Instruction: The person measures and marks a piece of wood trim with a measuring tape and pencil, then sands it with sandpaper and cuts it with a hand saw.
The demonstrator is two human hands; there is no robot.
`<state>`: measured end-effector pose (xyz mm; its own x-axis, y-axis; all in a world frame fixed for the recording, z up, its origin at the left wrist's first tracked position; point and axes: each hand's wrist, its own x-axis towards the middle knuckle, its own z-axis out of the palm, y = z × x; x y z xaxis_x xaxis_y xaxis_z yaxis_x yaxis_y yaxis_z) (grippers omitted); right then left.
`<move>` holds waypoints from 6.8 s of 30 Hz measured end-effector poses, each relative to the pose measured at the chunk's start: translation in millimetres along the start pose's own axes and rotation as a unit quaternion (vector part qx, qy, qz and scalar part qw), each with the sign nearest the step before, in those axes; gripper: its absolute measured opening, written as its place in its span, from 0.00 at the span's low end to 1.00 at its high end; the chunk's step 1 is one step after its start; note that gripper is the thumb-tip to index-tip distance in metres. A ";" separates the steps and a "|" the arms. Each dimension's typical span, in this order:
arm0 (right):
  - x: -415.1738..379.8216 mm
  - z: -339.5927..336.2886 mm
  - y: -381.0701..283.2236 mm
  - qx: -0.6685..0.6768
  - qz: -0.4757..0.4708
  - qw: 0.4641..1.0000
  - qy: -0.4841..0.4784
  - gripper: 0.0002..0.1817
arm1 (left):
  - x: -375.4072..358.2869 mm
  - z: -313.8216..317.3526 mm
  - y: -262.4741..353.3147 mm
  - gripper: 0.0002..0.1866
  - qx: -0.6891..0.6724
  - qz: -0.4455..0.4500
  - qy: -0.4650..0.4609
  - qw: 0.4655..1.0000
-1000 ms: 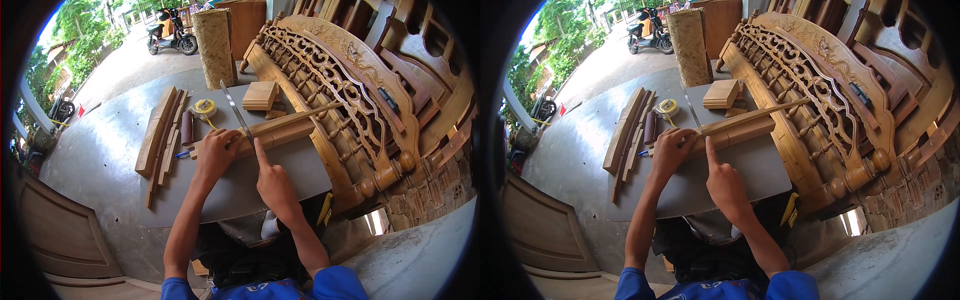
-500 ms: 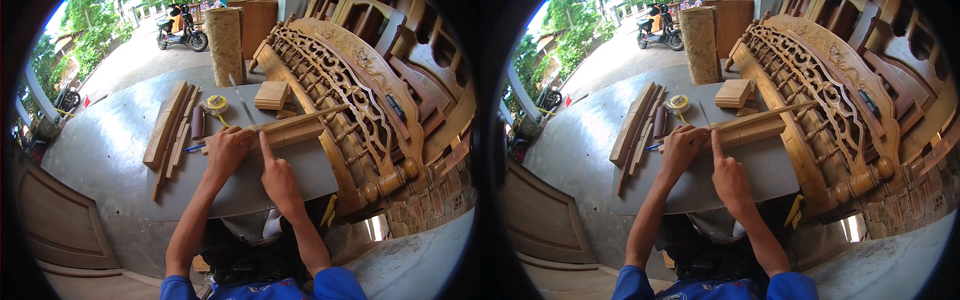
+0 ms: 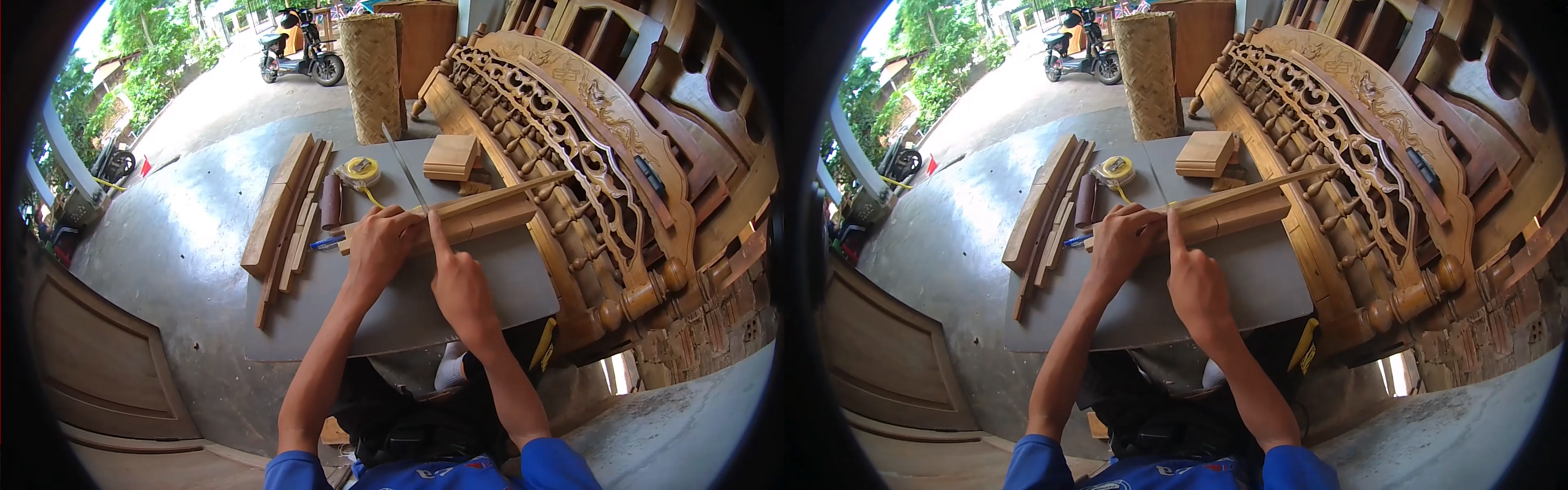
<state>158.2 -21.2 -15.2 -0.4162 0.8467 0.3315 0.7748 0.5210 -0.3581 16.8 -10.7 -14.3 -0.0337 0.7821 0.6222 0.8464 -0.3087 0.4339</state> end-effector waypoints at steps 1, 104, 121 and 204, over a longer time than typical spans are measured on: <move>-2.3 0.3 -0.9 -0.002 0.005 1.000 -0.001 0.40 | -1.2 -0.2 1.2 0.07 0.008 -0.003 -0.001 1.000; -84.6 -38.9 14.5 0.132 0.072 0.989 -0.001 0.30 | -6.3 0.9 24.5 0.05 -0.082 -0.143 0.030 0.986; -33.1 -20.5 8.2 0.073 0.027 0.996 -0.044 0.38 | -3.3 -4.6 11.4 0.08 0.023 -0.029 -0.010 0.999; -3.6 -10.2 -2.5 -0.014 0.005 0.999 -0.038 0.41 | -2.0 0.3 -5.2 0.07 0.035 0.010 0.012 0.999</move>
<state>162.7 -26.7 -6.6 -0.4427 0.8577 0.2612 0.7914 0.5108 -0.3359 12.7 -10.5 -18.0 -0.0290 0.7629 0.6458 0.8824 -0.2840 0.3751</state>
